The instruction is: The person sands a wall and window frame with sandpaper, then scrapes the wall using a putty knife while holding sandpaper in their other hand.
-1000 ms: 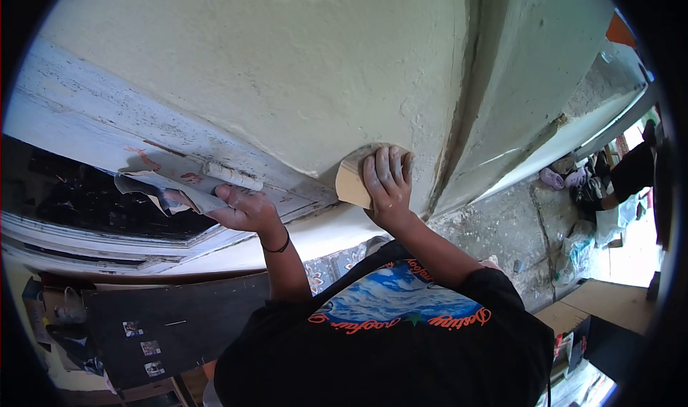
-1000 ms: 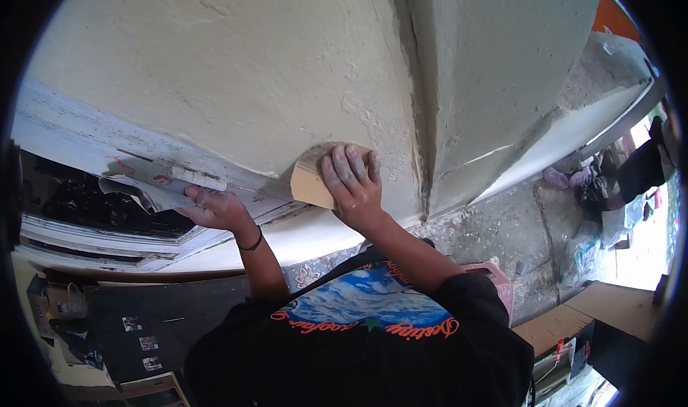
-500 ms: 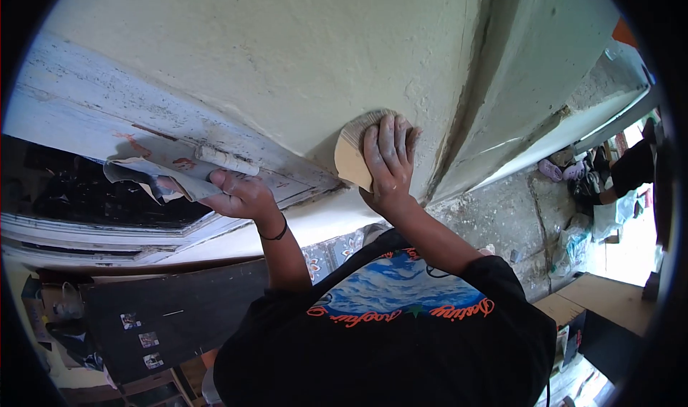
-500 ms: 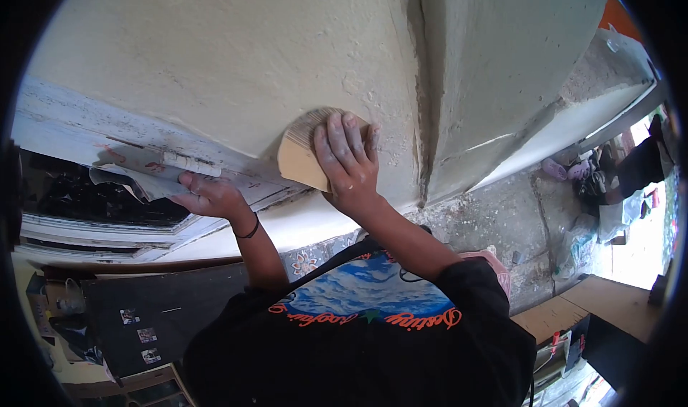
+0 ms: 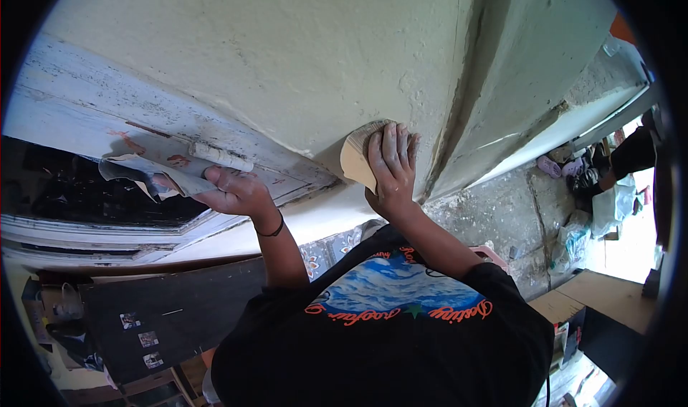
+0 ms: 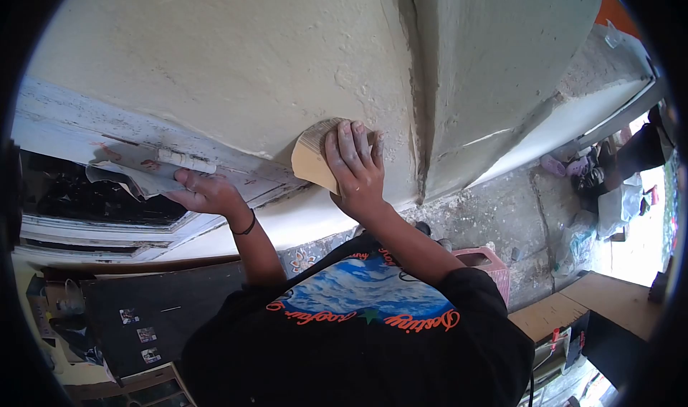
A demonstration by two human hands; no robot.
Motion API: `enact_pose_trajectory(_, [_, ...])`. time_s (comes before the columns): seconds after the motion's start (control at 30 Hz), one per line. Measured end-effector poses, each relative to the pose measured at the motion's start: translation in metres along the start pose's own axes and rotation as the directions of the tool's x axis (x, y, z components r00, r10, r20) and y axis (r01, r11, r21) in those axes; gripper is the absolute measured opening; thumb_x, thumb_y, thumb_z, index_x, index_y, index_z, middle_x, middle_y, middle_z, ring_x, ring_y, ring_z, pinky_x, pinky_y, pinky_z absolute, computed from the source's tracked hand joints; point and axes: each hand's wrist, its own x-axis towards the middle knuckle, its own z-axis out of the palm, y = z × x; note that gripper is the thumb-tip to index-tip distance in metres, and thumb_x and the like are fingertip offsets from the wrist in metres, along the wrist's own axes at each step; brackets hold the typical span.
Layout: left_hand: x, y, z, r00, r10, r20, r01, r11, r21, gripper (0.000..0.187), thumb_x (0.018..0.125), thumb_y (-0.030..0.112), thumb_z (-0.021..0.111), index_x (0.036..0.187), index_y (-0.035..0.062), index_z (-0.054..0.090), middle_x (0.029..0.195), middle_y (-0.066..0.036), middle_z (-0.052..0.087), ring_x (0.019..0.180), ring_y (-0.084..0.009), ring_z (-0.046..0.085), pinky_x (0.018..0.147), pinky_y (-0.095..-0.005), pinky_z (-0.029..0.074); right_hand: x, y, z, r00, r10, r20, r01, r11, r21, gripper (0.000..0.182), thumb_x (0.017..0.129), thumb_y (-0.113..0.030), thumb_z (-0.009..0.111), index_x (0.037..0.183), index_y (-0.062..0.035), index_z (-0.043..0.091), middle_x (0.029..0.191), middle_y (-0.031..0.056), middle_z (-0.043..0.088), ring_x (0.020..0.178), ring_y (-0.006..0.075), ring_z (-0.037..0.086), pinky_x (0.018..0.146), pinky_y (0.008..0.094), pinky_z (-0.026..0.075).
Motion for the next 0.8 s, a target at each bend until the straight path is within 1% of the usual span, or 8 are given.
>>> enact_pose_trajectory(0.07, [-0.001,0.002,0.000,1.000,-0.012,0.013,0.013,0.999,-0.041,0.058,0.092,0.019,0.041,0.135,-0.0055,0.011,0.129,-0.026,0.032,0.108,-0.0234,0.047,0.084,-0.0299,0.046,0.006,0.000,0.002,0.999,-0.042,-0.033,0.042,0.999,0.013,0.046,0.068,-0.012,0.060,0.112,0.0014,0.054,0.132,0.0196,0.038,0.129,0.0354,0.027,0.105,0.0533,0.010])
enact_pose_trajectory(0.13, [0.000,0.003,-0.002,1.000,0.012,0.022,-0.015,0.996,0.093,0.058,0.092,0.019,0.041,0.136,-0.0053,0.010,0.129,-0.026,0.032,0.107,-0.0231,0.048,0.084,-0.0301,0.046,0.026,-0.011,-0.003,0.998,-0.035,-0.048,0.037,0.999,0.040,0.046,0.068,-0.013,0.060,0.111,0.0015,0.055,0.132,0.0196,0.038,0.129,0.0356,0.027,0.105,0.0531,0.010])
enact_pose_trajectory(0.2, [0.001,-0.003,-0.005,0.999,0.022,0.027,-0.024,0.995,0.094,0.058,0.092,0.019,0.041,0.136,-0.0053,0.010,0.129,-0.026,0.032,0.108,-0.0231,0.047,0.084,-0.0303,0.046,0.035,-0.020,-0.006,0.997,-0.012,-0.080,0.021,0.993,0.113,0.044,0.069,-0.013,0.059,0.110,0.0016,0.055,0.132,0.0196,0.038,0.129,0.0358,0.027,0.105,0.0527,0.010])
enact_pose_trajectory(0.27, [0.000,-0.004,-0.006,0.999,0.026,0.024,-0.028,0.995,0.099,0.059,0.092,0.020,0.041,0.136,-0.0053,0.010,0.129,-0.026,0.032,0.108,-0.0232,0.047,0.085,-0.0306,0.046,0.027,-0.016,-0.006,0.999,-0.004,-0.053,0.009,0.997,0.081,0.044,0.069,-0.013,0.059,0.111,0.0014,0.055,0.132,0.0196,0.039,0.129,0.0357,0.028,0.105,0.0525,0.010])
enact_pose_trajectory(0.33, [-0.001,0.000,-0.002,1.000,-0.011,-0.005,0.011,1.000,0.027,0.059,0.092,0.020,0.041,0.136,-0.0051,0.011,0.130,-0.025,0.032,0.109,-0.0233,0.046,0.085,-0.0315,0.045,0.010,-0.005,-0.005,0.999,0.000,0.032,0.000,1.000,0.020,0.045,0.069,-0.014,0.061,0.111,0.0006,0.055,0.131,0.0194,0.040,0.128,0.0359,0.028,0.105,0.0529,0.010])
enact_pose_trajectory(0.47, [-0.002,0.003,0.000,0.998,-0.061,0.010,0.061,0.998,-0.029,0.058,0.092,0.020,0.041,0.136,-0.0047,0.011,0.130,-0.025,0.032,0.110,-0.0229,0.045,0.086,-0.0313,0.044,0.011,-0.001,0.002,0.998,-0.046,-0.050,0.047,0.999,0.027,0.047,0.067,-0.015,0.062,0.111,0.0007,0.055,0.132,0.0191,0.039,0.128,0.0367,0.027,0.104,0.0543,0.010])
enact_pose_trajectory(0.57, [0.000,0.004,0.001,1.000,-0.001,0.004,0.000,0.997,0.074,0.058,0.093,0.020,0.042,0.136,-0.0045,0.011,0.131,-0.025,0.031,0.110,-0.0227,0.045,0.087,-0.0305,0.044,0.037,-0.017,-0.006,0.996,-0.055,-0.065,0.062,0.992,0.109,0.047,0.068,-0.015,0.062,0.111,0.0009,0.055,0.134,0.0191,0.037,0.129,0.0369,0.025,0.104,0.0541,0.009])
enact_pose_trajectory(0.8, [-0.002,0.001,0.000,1.000,-0.020,-0.023,0.020,1.000,-0.019,0.057,0.093,0.019,0.042,0.135,-0.0062,0.012,0.128,-0.025,0.035,0.107,-0.0225,0.048,0.085,-0.0297,0.045,-0.006,0.003,-0.003,0.999,0.000,0.046,-0.002,0.999,0.042,0.050,0.065,-0.008,0.060,0.113,0.0007,0.054,0.134,0.0203,0.036,0.129,0.0373,0.025,0.104,0.0548,0.011])
